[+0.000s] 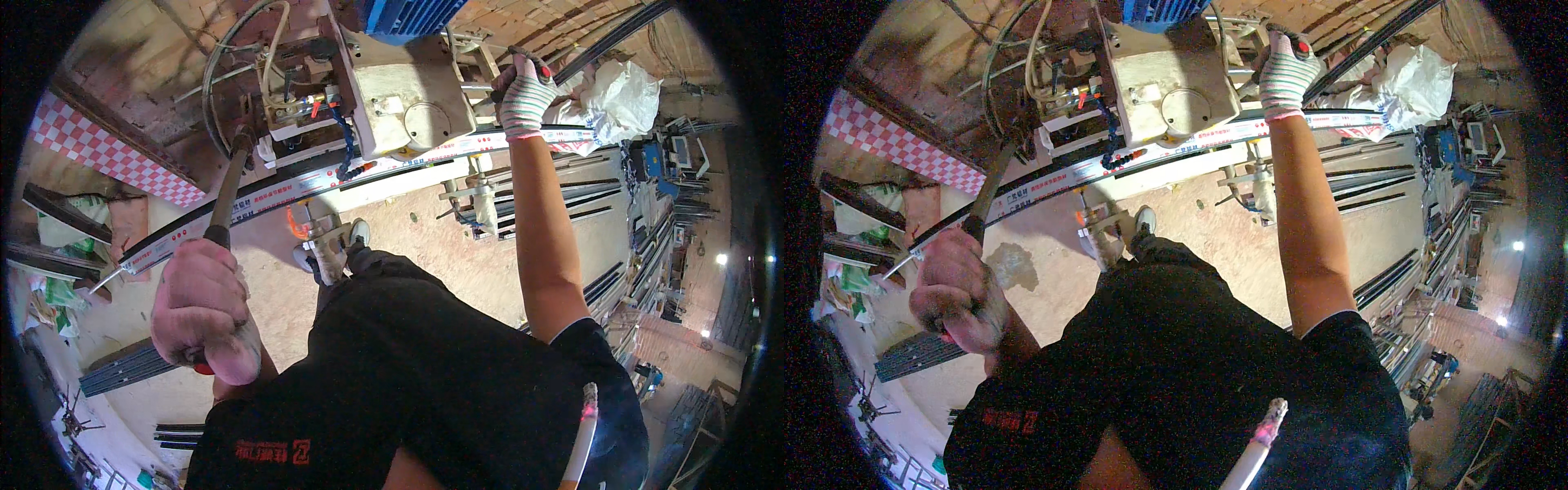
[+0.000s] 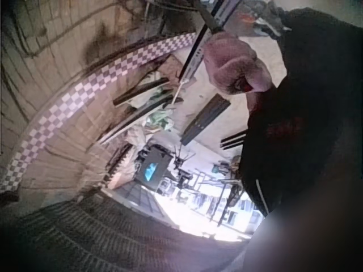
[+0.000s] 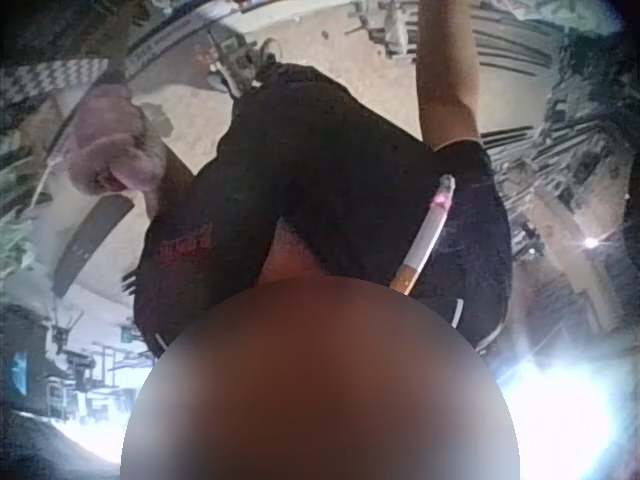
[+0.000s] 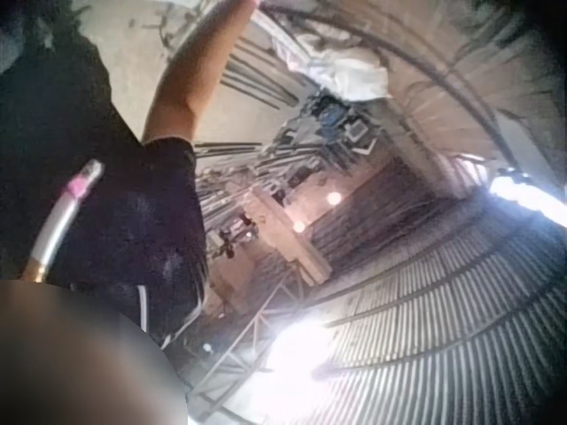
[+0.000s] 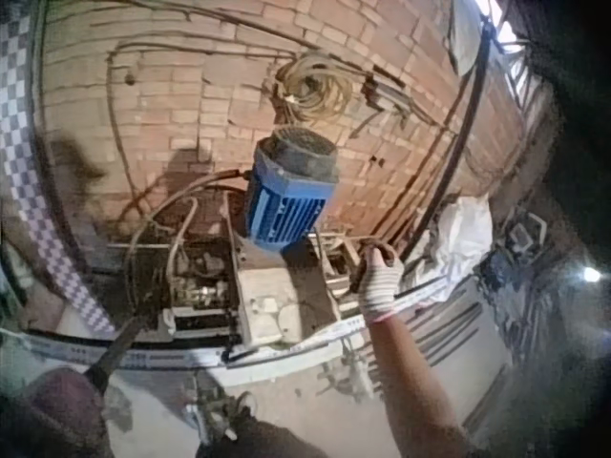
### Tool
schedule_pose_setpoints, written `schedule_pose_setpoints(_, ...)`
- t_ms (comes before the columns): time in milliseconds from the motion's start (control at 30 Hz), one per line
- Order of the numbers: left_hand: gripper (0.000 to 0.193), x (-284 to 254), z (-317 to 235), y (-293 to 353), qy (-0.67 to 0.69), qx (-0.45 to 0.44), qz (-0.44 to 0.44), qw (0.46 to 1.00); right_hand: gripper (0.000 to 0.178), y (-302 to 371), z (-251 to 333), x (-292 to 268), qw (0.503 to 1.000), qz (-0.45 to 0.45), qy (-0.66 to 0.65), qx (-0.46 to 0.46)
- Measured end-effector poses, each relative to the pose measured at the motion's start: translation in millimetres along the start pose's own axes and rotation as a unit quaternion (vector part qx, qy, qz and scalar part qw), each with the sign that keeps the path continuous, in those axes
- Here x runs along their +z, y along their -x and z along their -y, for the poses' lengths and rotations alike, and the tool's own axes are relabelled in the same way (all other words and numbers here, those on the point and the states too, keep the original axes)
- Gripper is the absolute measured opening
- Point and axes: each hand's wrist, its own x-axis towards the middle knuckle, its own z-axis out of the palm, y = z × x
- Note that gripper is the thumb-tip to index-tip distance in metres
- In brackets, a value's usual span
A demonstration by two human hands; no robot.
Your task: The person positions a long metal profile on a chop saw, secures it, and operates the saw to cut the profile. The person then removes the cut piece and repeats the process with another profile.
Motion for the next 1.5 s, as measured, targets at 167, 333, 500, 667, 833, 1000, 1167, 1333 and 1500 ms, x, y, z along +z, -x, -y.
schedule_pose_setpoints(167, 0.04, -7, 6, -5, 0.008, 0.032, 0.061, 0.998, 0.014, -1, -4, 3, 0.998, -0.043, -0.037, 0.012)
schedule_pose_setpoints(333, 0.041, -12, 13, 0, 0.033, 0.06, 0.093, 0.993, 0.013, -8, -9, 3, 0.997, -0.062, -0.031, -0.017)
schedule_pose_setpoints(500, 0.039, -10, 12, 3, 0.022, 0.075, 0.083, 0.993, 0.015, -12, -12, 2, 0.997, -0.067, -0.019, -0.02)
schedule_pose_setpoints(667, 0.037, -7, 9, 5, 0.012, 0.056, 0.053, 0.997, 0.014, -17, -14, -2, 0.998, -0.066, -0.006, -0.011)
schedule_pose_setpoints(833, 0.037, -12, 12, 9, -0.007, 0.063, 0.045, 0.997, 0.02, -14, -10, -5, 0.998, -0.053, -0.038, -0.015)
schedule_pose_setpoints(1000, 0.038, -17, 14, 15, 0.005, 0.069, 0.05, 0.996, 0.032, -14, -9, -5, 0.998, -0.055, -0.007, -0.02)
schedule_pose_setpoints(1167, 0.037, -24, 12, 22, 0.018, 0.067, 0.094, 0.993, 0.03, -19, -11, -7, 0.998, -0.051, -0.001, -0.025)
schedule_pose_setpoints(1333, 0.041, -43, 14, 22, 0.04, 0.071, 0.204, 0.975, 0.021, -13, -8, -6, 0.999, -0.039, -0.015, -0.01)
schedule_pose_setpoints(1500, 0.042, -40, 14, 35, 0.043, 0.086, 0.187, 0.978, 0.028, -13, -10, -5, 0.998, -0.045, 0.029, -0.022)
